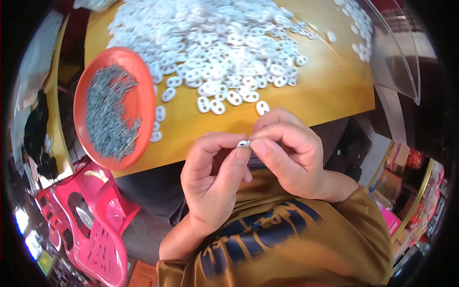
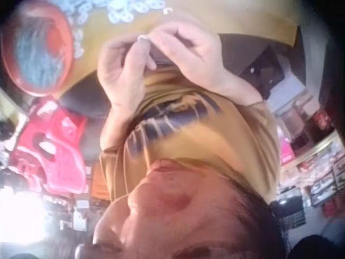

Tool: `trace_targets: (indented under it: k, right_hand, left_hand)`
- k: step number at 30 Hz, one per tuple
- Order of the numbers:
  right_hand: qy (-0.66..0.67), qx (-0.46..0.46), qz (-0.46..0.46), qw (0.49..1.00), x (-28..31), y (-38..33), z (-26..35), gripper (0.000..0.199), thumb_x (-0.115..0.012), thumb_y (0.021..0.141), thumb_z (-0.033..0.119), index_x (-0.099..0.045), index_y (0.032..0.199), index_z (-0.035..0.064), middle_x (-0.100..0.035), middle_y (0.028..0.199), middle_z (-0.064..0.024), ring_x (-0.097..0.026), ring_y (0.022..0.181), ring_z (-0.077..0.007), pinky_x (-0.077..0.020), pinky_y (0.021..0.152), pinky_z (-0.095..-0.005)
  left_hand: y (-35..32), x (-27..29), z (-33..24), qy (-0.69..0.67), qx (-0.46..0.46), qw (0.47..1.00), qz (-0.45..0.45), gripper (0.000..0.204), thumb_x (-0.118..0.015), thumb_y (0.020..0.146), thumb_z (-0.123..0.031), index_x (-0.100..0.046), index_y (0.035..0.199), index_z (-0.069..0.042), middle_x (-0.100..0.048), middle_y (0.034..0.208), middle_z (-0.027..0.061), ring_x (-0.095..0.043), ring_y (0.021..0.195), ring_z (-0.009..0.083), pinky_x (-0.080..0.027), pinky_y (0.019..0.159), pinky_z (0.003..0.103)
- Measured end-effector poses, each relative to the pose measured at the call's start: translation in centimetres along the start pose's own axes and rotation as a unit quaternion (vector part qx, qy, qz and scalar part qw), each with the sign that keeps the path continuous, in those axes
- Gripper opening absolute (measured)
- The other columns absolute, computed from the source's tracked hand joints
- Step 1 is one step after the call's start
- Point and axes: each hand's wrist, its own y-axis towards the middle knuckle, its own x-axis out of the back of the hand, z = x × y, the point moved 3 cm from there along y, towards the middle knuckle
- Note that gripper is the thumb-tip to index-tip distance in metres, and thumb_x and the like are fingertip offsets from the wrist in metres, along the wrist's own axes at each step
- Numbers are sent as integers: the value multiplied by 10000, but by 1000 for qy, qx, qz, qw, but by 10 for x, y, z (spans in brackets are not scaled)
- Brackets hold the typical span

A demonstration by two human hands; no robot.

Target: Assembling small white plastic components by inserting metal springs into them at a workbench.

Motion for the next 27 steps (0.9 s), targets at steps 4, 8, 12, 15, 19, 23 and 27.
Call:
trace_targets:
  k: [4, 8, 12, 15, 19, 23, 27]
  right_hand:
    - [-132, 100, 48, 985, -18, 14, 9, 80, -597, 810, 43, -614, 869, -7, -543, 785, -95, -514, 674, -169, -402, 579, -258]
    - [-264, 237, 53, 933, -41, 47, 20, 86, -643, 732, 52, -597, 801, 32, -515, 711, -75, -515, 617, -236, -400, 526, -317]
    - [-402, 317, 112, 851, -78, 86, 25, 59, -623, 677, 97, -586, 695, 56, -552, 722, -86, -550, 691, -256, -426, 602, -357]
    - [-446, 344, 166, 810, -105, 106, 16, 41, -591, 685, 98, -612, 674, 64, -561, 700, -93, -556, 710, -262, -435, 609, -350]
    - [-497, 247, 293, 778, -126, 125, 8, 72, -574, 729, 99, -592, 705, 33, -570, 724, -100, -557, 758, -277, -442, 677, -391]
    - [-526, 195, 313, 766, -132, 135, 6, 85, -563, 720, 101, -593, 688, 28, -584, 721, -109, -572, 735, -295, -452, 670, -395]
    - [-565, 185, 316, 739, -140, 138, 6, 73, -559, 707, 91, -585, 688, 25, -585, 727, -125, -574, 719, -308, -455, 659, -399]
  left_hand:
    - [-13, 25, -1, -68, -5, 996, -53, 112, -523, 876, -30, -508, 981, 5, -538, 920, 76, -528, 630, 91, -443, 554, 192]
    - [-31, 49, -4, -90, 15, 991, -99, 118, -516, 889, -77, -479, 967, 3, -570, 918, 121, -541, 606, 126, -463, 562, 227]
    - [-45, 70, 11, -103, 54, 987, -107, 132, -523, 890, -99, -492, 969, 3, -590, 856, 116, -533, 577, 117, -445, 571, 220]
    - [-51, 78, 15, -114, 62, 985, -112, 141, -536, 885, -102, -511, 978, 2, -593, 842, 96, -524, 586, 97, -426, 581, 204]
    - [-56, 89, 19, -117, 57, 986, -103, 157, -539, 883, -100, -522, 1006, -3, -591, 838, 79, -514, 605, 83, -428, 590, 202]
    - [-57, 96, 20, -135, 57, 985, -93, 165, -542, 883, -109, -526, 1011, -5, -588, 835, 68, -513, 617, 78, -426, 591, 200]
    - [-58, 103, 18, -151, 51, 983, -92, 172, -548, 881, -117, -528, 1012, -8, -586, 833, 65, -511, 618, 75, -424, 589, 200]
